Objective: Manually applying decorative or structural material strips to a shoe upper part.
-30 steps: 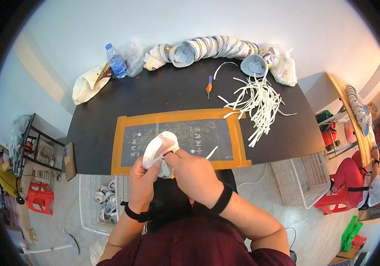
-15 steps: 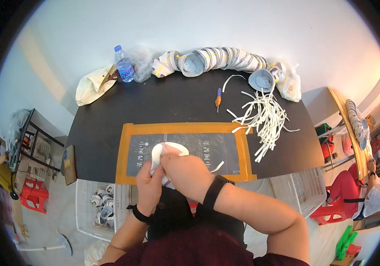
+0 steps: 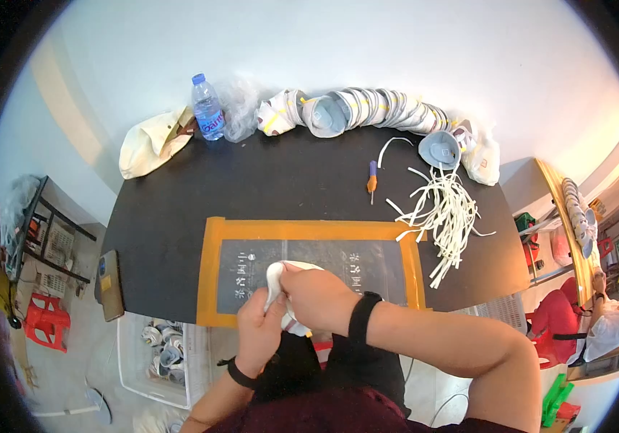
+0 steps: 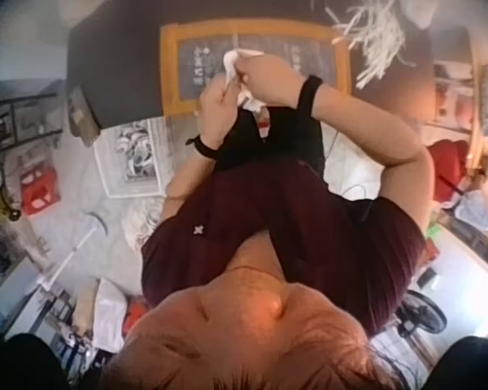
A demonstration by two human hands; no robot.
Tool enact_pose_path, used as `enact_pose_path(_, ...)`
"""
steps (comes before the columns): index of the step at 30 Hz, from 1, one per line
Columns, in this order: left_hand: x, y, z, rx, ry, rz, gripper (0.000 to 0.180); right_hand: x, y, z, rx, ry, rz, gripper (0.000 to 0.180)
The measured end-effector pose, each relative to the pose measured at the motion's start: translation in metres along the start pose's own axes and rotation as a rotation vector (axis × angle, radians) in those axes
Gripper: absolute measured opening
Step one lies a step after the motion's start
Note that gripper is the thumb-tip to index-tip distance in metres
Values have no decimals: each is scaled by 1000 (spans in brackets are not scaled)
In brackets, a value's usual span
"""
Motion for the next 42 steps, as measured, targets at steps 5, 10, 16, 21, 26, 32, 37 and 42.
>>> enact_pose_path(5, 3, 8, 0, -43, 22, 53, 12, 1, -6, -5, 17, -11, -63, 15)
enact_pose_path(10, 2, 6, 2, -4, -24, 50, 15, -11, 12, 21, 80, -14, 50, 16)
enact_pose_path(16, 1, 10, 1, -56, -36, 74, 18, -12, 21, 24, -313, -1, 63, 17)
enact_pose_path(21, 1, 21, 0, -217, 13, 160, 18, -5, 1, 23, 146, -59, -23, 13)
enact_pose_path(26, 3, 5, 3, -22, 25, 59, 16, 11, -4, 15, 122, 42, -38, 12)
enact_pose_path(32, 4, 4, 6, 21, 72, 96, 14, 12, 11, 9, 0, 113, -101, 20)
enact_pose_path(37, 2, 27, 5, -233, 88, 440, 14, 16, 16, -1, -157, -122, 96, 31)
enact_pose_path(42, 11, 23, 6, -98, 73, 325, 18, 22, 10, 4, -124, -82, 38, 24)
Point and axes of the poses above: each hand's wrist, its own x-axis towards the middle knuckle, its own z-axis out of the back of the hand, y = z × x, the point moved 6 cm from there along x, towards the middle knuckle, and after that the axes turned 7 degrees about z, right-handed, at the moved point
